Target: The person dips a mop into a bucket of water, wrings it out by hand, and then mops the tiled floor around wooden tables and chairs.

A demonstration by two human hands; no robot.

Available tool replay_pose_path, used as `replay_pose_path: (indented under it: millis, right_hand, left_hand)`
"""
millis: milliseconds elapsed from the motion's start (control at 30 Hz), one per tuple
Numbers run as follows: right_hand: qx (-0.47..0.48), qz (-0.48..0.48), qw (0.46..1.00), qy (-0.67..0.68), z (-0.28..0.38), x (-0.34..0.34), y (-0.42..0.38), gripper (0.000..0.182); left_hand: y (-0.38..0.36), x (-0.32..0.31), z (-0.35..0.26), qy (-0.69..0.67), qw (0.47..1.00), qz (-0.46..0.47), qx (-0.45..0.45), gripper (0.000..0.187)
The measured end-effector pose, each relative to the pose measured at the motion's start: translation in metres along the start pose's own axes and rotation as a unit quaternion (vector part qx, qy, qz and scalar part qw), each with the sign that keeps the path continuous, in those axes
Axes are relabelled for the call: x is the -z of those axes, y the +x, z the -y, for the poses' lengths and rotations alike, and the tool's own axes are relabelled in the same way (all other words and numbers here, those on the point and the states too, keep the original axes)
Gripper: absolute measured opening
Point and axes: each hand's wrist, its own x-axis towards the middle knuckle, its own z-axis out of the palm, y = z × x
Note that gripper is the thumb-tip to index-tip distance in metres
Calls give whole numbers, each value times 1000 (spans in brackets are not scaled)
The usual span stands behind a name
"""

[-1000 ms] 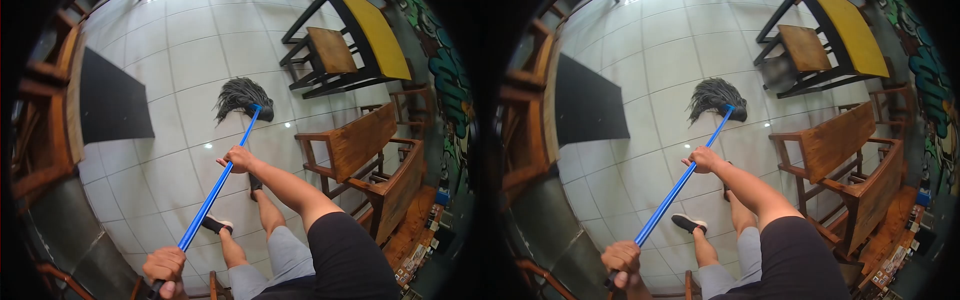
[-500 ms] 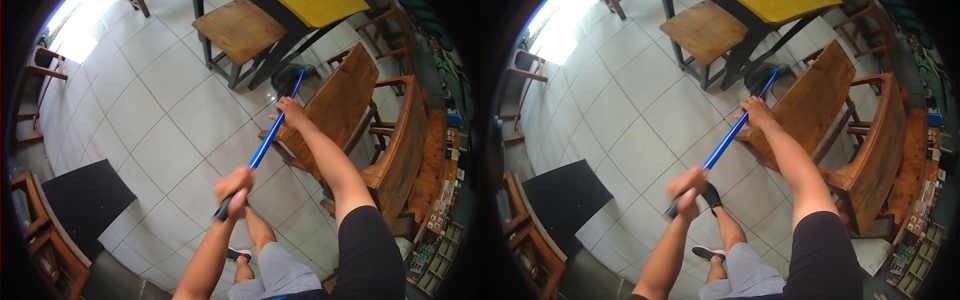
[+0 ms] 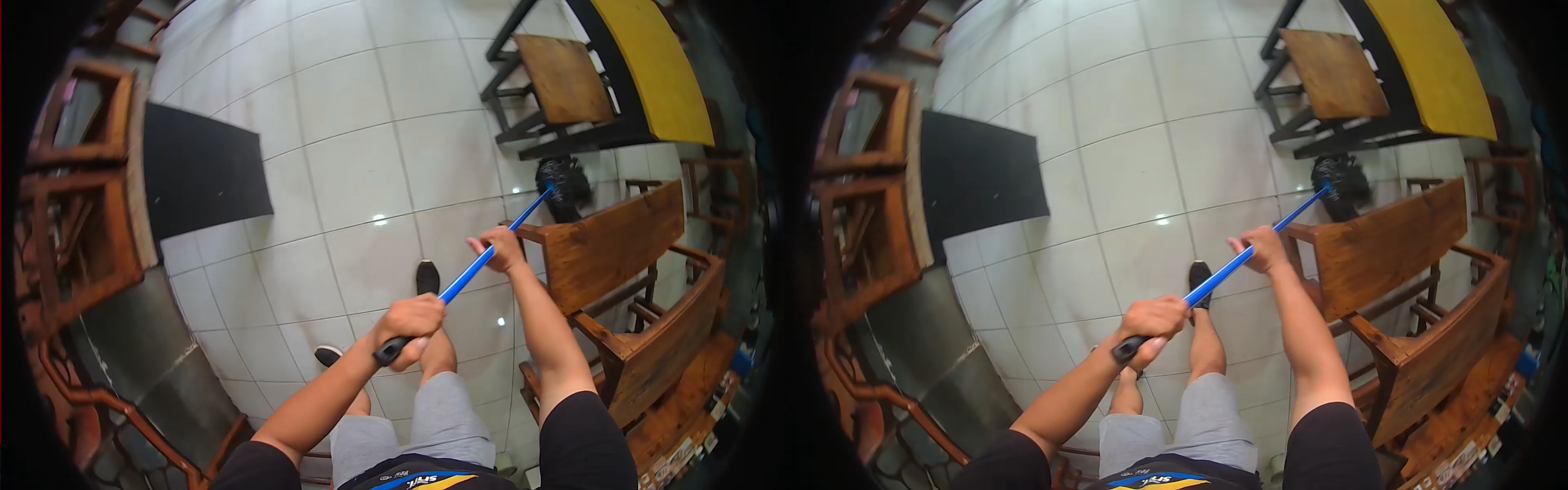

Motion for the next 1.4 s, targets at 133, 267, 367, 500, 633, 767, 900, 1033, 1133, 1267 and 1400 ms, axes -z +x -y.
replay_pose_path:
  millis: [133, 267, 367, 500, 633, 767, 900, 1033, 1133, 1267, 1400]
  right_hand:
    - [71, 21, 997, 22, 132, -58, 14, 43]
    - [138, 44, 986, 85, 260, -103, 22, 41]
    - [236, 34, 961, 137, 328, -145, 48, 42]
    - [250, -17, 963, 99, 356, -201, 100, 41]
    - [234, -66, 960, 140, 407, -222, 107, 44]
    - [177, 32, 969, 172, 441, -210, 58, 45]
    - [185, 101, 961, 182, 387, -181, 23, 46]
    - [58, 94, 983, 146, 292, -136, -2, 49]
    - [-9, 46, 999, -4, 212, -144, -30, 45]
    - [-3, 0, 1000, 9, 215, -149, -52, 43]
    - [48, -43, 997, 40, 285, -190, -53, 43]
  left_hand:
    - [-83, 45, -100, 22, 998, -51, -1, 32]
    - [-152, 66, -203, 45, 988, -149, 23, 24]
    - [-194, 75, -232, 95, 972, -217, -6, 25]
    - [-238, 106, -197, 205, 954, -200, -84, 30]
    - [-246, 144, -233, 211, 947, -233, -62, 29]
    - [-256, 160, -290, 113, 954, -277, -26, 37]
    - [-234, 142, -285, -7, 951, -309, -12, 37]
    - [-207, 118, -218, -60, 956, -287, -3, 37]
    - [-190, 75, -166, -22, 975, -217, 36, 39]
    - [-209, 51, -162, -34, 980, -197, 18, 37]
    - [-261, 79, -209, 2, 981, -192, 4, 33]
